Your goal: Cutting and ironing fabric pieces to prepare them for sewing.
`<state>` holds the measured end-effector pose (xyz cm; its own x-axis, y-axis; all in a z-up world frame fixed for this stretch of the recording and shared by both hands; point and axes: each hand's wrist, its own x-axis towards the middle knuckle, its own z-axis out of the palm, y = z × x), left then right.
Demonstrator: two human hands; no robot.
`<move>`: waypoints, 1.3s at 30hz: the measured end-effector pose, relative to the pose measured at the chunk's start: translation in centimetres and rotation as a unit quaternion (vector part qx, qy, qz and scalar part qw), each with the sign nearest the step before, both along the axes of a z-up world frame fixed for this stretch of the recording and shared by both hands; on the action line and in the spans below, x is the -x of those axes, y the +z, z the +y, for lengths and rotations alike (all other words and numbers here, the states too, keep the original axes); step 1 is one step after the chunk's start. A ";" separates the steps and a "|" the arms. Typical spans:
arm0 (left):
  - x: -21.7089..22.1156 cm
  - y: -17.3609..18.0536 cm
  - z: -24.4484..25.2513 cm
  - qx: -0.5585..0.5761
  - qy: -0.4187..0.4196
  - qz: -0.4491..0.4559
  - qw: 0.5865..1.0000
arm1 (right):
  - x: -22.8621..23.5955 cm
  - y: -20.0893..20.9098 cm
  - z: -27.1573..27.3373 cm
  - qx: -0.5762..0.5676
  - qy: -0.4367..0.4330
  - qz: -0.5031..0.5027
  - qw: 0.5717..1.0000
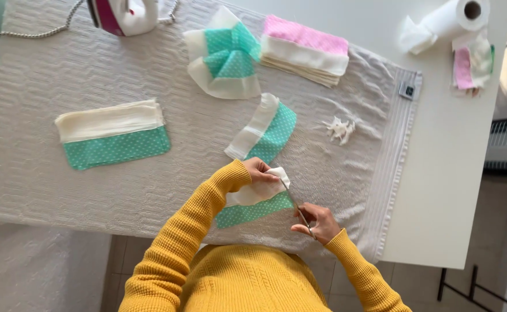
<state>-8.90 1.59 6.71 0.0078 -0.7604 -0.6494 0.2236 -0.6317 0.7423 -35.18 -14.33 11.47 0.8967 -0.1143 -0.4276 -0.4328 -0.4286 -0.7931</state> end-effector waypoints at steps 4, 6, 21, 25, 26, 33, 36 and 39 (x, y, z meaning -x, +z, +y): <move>0.8 -0.2 -1.4 0.003 -0.020 0.017 1.000 | 2.0 -0.9 -0.3 0.011 -0.037 -0.001 0.999; 1.2 0.2 -2.1 -0.011 -0.029 0.024 0.999 | 2.9 -1.3 -0.3 0.022 -0.047 -0.003 0.999; 2.8 -2.5 -4.5 0.084 0.001 0.066 0.994 | 7.3 -3.1 0.5 0.103 -0.107 -0.087 0.985; 3.0 -1.5 -5.1 0.073 -0.011 0.046 0.996 | 7.7 -3.2 0.2 0.096 -0.117 -0.052 0.987; 3.0 -1.4 -5.2 0.067 -0.016 0.042 0.997 | 7.7 -3.3 0.1 0.084 -0.119 -0.039 0.989; 3.2 0.1 -5.3 0.082 -0.027 0.005 0.996 | 5.3 -2.6 -0.6 0.039 -0.098 -0.063 0.992; 2.8 0.0 -5.4 0.066 -0.026 -0.010 0.997 | 4.1 -2.2 -0.5 0.045 -0.102 -0.086 0.990; 3.0 -0.7 -5.0 0.069 -0.026 -0.016 0.997 | 3.5 -2.4 -0.6 0.015 -0.103 -0.082 0.991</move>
<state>-11.91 -3.40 5.98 -0.0154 -0.8429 -0.5379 0.1684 -0.5324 0.8295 -38.65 -14.97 9.10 0.9101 -0.3133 -0.2714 -0.3798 -0.3681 -0.8487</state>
